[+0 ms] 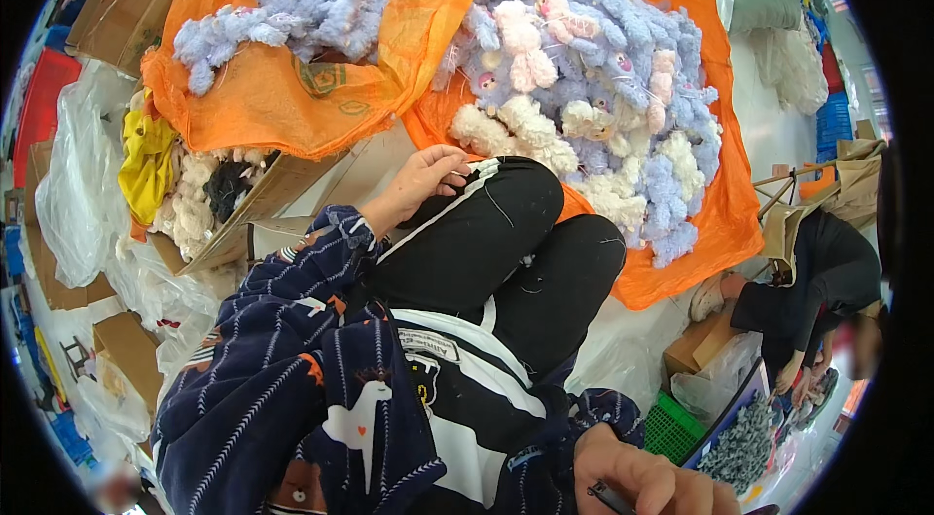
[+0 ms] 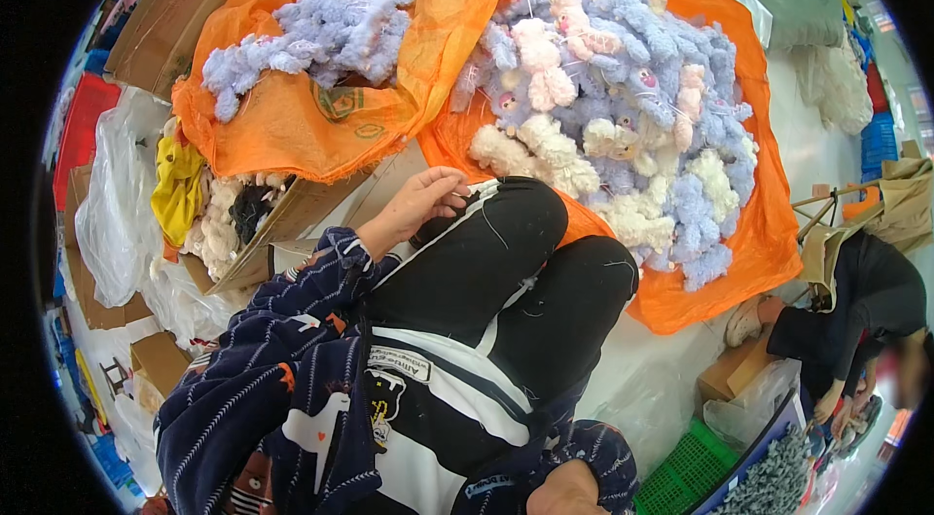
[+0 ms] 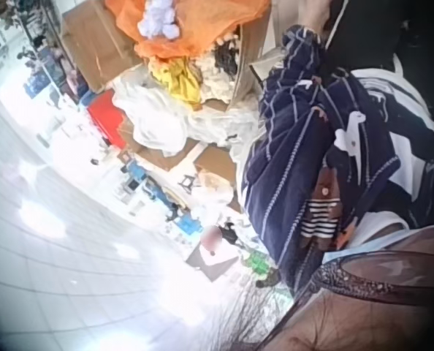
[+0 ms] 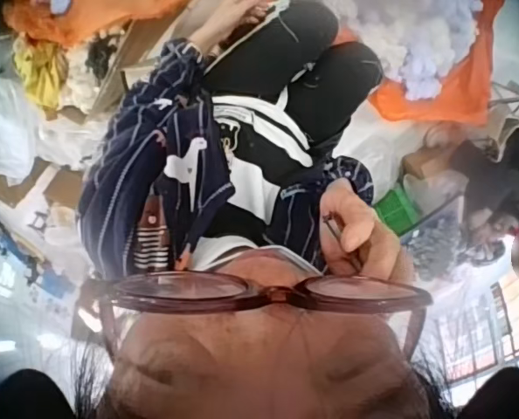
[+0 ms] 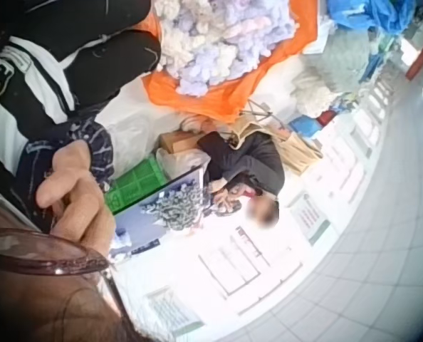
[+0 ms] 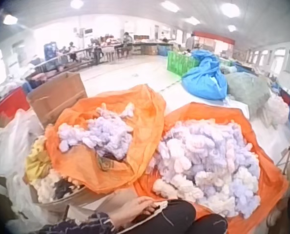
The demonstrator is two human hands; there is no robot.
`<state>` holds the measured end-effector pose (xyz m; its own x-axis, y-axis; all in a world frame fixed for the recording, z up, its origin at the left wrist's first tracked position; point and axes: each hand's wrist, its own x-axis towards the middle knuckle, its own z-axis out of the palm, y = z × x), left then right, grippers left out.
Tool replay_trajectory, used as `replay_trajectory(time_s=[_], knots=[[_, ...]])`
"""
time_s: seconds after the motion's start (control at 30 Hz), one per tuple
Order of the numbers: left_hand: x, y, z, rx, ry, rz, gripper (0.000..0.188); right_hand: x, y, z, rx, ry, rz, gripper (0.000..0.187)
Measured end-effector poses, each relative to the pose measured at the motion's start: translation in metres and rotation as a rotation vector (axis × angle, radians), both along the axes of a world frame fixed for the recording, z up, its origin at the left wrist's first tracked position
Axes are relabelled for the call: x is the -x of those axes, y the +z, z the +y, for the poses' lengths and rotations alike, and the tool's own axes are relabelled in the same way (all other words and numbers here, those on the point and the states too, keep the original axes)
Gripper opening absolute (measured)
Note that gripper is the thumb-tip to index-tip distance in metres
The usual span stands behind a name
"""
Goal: The person sits on the floor and repeatedly picks up small stuffed toys from an orange bag, trims loose threads and fur with a small blade, and places the toys back into the bag. The person handles multiple toys one at a time, turning them over to trim different sides.
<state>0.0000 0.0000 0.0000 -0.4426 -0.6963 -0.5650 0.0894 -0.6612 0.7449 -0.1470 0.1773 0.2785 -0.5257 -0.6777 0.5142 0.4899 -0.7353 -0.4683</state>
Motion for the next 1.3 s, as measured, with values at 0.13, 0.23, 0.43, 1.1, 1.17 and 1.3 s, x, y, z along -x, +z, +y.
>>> replay_trajectory(time_s=[0.13, 0.23, 0.43, 1.1, 1.17, 1.3], knots=[[0.012, -0.012, -0.007, -0.010, -0.012, -0.024, 0.021, 0.000, -0.002, -0.011, 0.076, 0.015, -0.110, 0.012], [0.002, -0.017, -0.012, 0.145, 0.036, -0.102, 0.021, 0.004, -0.006, -0.023, 0.056, 0.043, -0.050, 0.015], [-0.162, -0.021, -0.077, 0.752, 0.704, -0.555, 0.015, 0.050, -0.022, -0.020, -0.156, 0.299, 0.312, 0.009], [-0.357, 0.112, -0.225, 0.900, 1.131, -0.410, 0.031, 0.053, -0.124, -0.028, -0.905, -0.294, 0.510, 0.036], [-0.331, 0.175, -0.235, 0.987, 1.132, -0.394, 0.031, 0.050, -0.121, -0.027, -0.865, -0.267, 0.502, 0.035], [-0.363, 0.182, -0.232, 1.097, 1.165, -0.408, 0.030, 0.052, -0.118, -0.019, -0.808, -0.262, 0.511, 0.034]])
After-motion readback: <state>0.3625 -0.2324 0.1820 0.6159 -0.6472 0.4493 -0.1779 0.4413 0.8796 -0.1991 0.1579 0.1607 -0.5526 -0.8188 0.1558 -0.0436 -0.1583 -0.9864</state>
